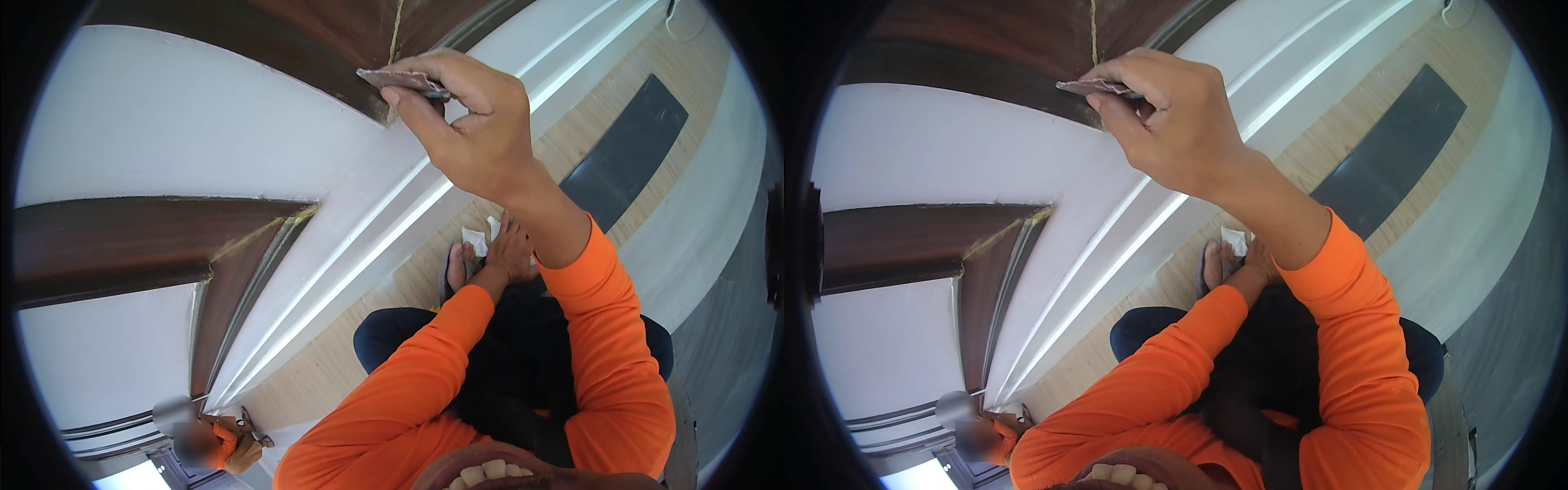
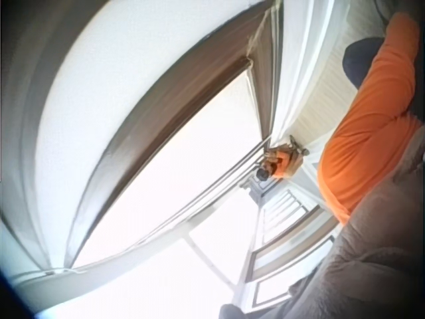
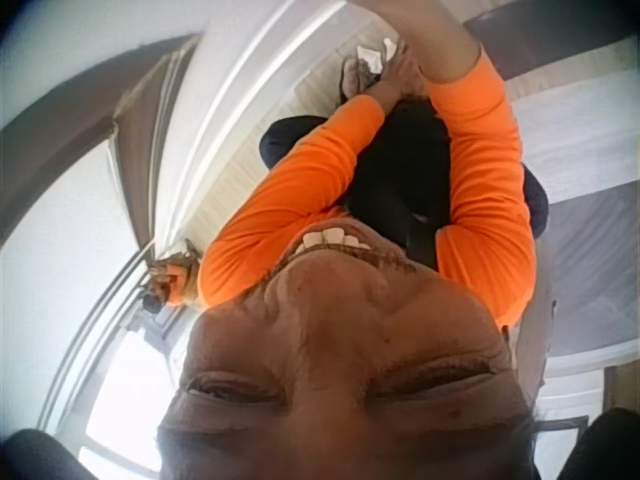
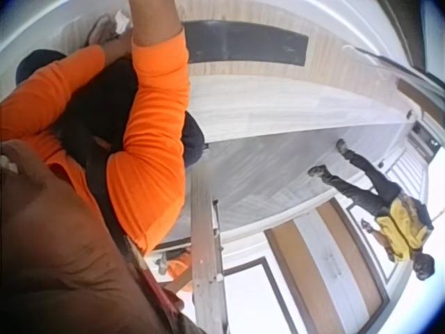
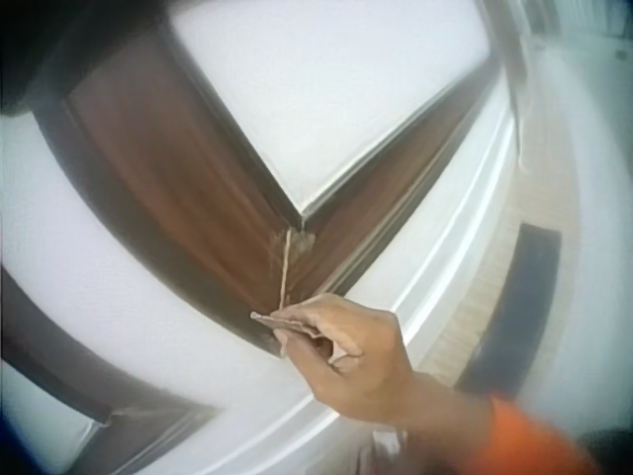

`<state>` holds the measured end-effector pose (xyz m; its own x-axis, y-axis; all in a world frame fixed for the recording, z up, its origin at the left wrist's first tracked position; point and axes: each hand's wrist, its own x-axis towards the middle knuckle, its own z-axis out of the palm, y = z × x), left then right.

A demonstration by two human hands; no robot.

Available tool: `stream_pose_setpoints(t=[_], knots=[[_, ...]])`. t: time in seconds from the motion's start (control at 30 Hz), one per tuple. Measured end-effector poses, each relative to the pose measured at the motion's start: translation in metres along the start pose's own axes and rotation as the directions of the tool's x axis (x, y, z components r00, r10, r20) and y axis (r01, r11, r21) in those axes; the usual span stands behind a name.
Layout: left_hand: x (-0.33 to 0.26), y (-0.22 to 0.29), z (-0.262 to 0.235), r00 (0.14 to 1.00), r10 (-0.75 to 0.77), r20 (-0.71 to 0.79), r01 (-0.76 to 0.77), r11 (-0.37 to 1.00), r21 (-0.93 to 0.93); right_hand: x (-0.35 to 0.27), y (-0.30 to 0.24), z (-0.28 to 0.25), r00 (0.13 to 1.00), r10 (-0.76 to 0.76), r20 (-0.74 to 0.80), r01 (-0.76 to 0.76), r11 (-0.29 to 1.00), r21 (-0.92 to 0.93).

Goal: The person sits on the floor and uses a small tool to apply gold leaf to the edges of a decorative wall trim. They repeatedly scrape and wipe the trim with a cloth to smooth the material.

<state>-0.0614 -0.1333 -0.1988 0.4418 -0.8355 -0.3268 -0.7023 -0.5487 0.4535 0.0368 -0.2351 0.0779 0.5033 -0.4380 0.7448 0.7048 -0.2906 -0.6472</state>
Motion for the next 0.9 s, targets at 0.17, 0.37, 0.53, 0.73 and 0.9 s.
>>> stream_pose_setpoints(t=[0.17,0.37,0.53,0.73,0.9], knots=[[-0.007,0.004,-0.004,0.999,0.017,-0.046,-0.016,0.999,0.027,0.004,-0.004,0.003,0.999,-0.034,-0.030,0.034,0.999,-0.005],[-0.001,-0.002,0.002,1.000,-0.011,0.020,0.011,0.999,0.042,0.003,-0.001,0.001,1.000,-0.013,0.000,0.013,0.999,-0.031],[0.002,-0.007,0.012,0.983,0.105,-0.149,-0.097,0.993,0.065,0.001,0.006,-0.014,0.994,0.101,-0.039,-0.101,0.995,0.004],[0.005,-0.001,0.001,0.997,0.076,-0.011,-0.076,0.997,0.012,0.007,0.006,-0.018,0.996,0.090,-0.004,-0.089,0.996,0.011],[-0.002,0.008,-0.012,0.999,0.032,-0.002,-0.031,0.998,0.059,0.007,-0.006,-0.027,0.953,0.297,0.059,-0.291,0.952,-0.091]])
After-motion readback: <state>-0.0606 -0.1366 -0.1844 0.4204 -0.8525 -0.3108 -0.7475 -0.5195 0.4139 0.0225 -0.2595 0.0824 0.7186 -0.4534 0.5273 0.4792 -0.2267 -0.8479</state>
